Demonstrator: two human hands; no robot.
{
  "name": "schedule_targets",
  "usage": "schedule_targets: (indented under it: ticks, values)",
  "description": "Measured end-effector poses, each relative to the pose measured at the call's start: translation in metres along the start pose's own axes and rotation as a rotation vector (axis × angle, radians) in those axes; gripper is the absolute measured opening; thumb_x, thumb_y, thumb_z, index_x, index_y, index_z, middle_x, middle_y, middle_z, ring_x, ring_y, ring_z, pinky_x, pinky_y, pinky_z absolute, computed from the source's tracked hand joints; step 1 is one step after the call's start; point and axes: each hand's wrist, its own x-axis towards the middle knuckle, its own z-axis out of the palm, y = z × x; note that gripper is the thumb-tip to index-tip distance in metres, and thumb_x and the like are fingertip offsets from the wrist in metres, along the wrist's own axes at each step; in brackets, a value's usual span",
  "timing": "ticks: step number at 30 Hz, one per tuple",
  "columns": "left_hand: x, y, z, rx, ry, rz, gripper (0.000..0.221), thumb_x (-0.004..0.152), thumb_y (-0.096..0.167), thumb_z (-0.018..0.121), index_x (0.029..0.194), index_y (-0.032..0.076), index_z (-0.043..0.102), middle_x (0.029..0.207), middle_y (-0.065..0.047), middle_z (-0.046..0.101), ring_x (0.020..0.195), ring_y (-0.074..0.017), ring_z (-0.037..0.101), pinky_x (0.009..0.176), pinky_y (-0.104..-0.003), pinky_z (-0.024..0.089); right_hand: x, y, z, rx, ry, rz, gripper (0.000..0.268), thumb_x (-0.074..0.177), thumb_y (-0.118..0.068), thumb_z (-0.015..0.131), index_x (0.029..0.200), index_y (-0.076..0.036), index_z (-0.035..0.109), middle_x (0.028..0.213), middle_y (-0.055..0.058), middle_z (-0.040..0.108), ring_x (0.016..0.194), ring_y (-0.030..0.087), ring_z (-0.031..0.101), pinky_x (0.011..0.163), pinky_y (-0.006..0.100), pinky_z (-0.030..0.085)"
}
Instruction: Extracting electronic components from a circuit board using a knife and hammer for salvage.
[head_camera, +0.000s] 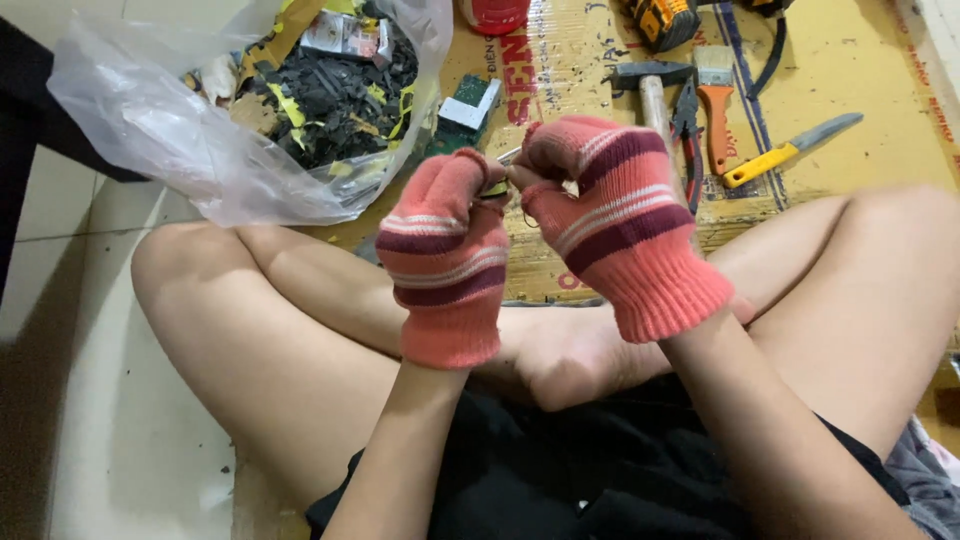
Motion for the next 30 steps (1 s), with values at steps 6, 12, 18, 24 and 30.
schedule_targets:
  ticks: [6,12,18,24,30]
  values:
    - [-0.002,0.001,0.000,-0.011,-0.014,0.014,0.036,0.066,-0.016,0.056,0.093,0.004,0.070,0.088,-0.007,0.066,0.069,-0.0169,0.062,0.065,-0.028,0.054,-0.004,0.008,-0.001,0.173,0.013,0.078,0.013,0.086,0.007,0.078,0.078,0.003,0.069,0.073,0.005,0.065,0.061,0.013,0.048,0.055,0.025,0.040]
    - [-0.003,0.000,0.002,-0.029,-0.015,0.034,0.037,0.066,-0.016,0.055,0.093,0.004,0.071,0.088,-0.007,0.066,0.068,-0.0169,0.062,0.064,-0.028,0.054,-0.006,0.002,0.001,0.128,0.005,0.062,0.012,0.085,0.007,0.072,0.077,-0.001,0.066,0.070,0.004,0.064,0.059,0.012,0.047,0.052,0.024,0.040]
    - [-0.004,-0.005,0.008,-0.045,-0.012,0.043,0.046,0.065,-0.018,0.054,0.102,0.002,0.072,0.089,-0.007,0.067,0.068,-0.0161,0.062,0.066,-0.027,0.056,-0.013,0.014,0.020,0.141,0.062,0.126,0.009,0.078,0.007,0.068,0.079,0.000,0.064,0.071,0.005,0.061,0.061,0.015,0.048,0.056,0.027,0.044]
    - [-0.011,-0.021,0.022,0.094,0.051,0.082,0.033,0.070,-0.010,0.069,0.091,0.015,0.075,0.085,-0.004,0.069,0.081,-0.0263,0.073,0.076,-0.035,0.063,-0.015,0.019,0.024,-0.055,-0.040,0.343,0.010,0.089,-0.005,0.066,0.079,-0.004,0.069,0.068,0.017,0.066,0.075,0.038,0.071,0.066,0.043,0.058]
    - [-0.007,-0.031,0.030,0.178,-0.043,0.128,0.027,0.069,0.000,0.076,0.088,0.018,0.074,0.082,-0.002,0.068,0.080,-0.0239,0.073,0.076,-0.033,0.062,-0.015,0.030,0.019,-0.082,-0.032,0.486,0.007,0.086,-0.009,0.064,0.080,-0.008,0.068,0.068,0.014,0.067,0.073,0.035,0.072,0.057,0.038,0.059]
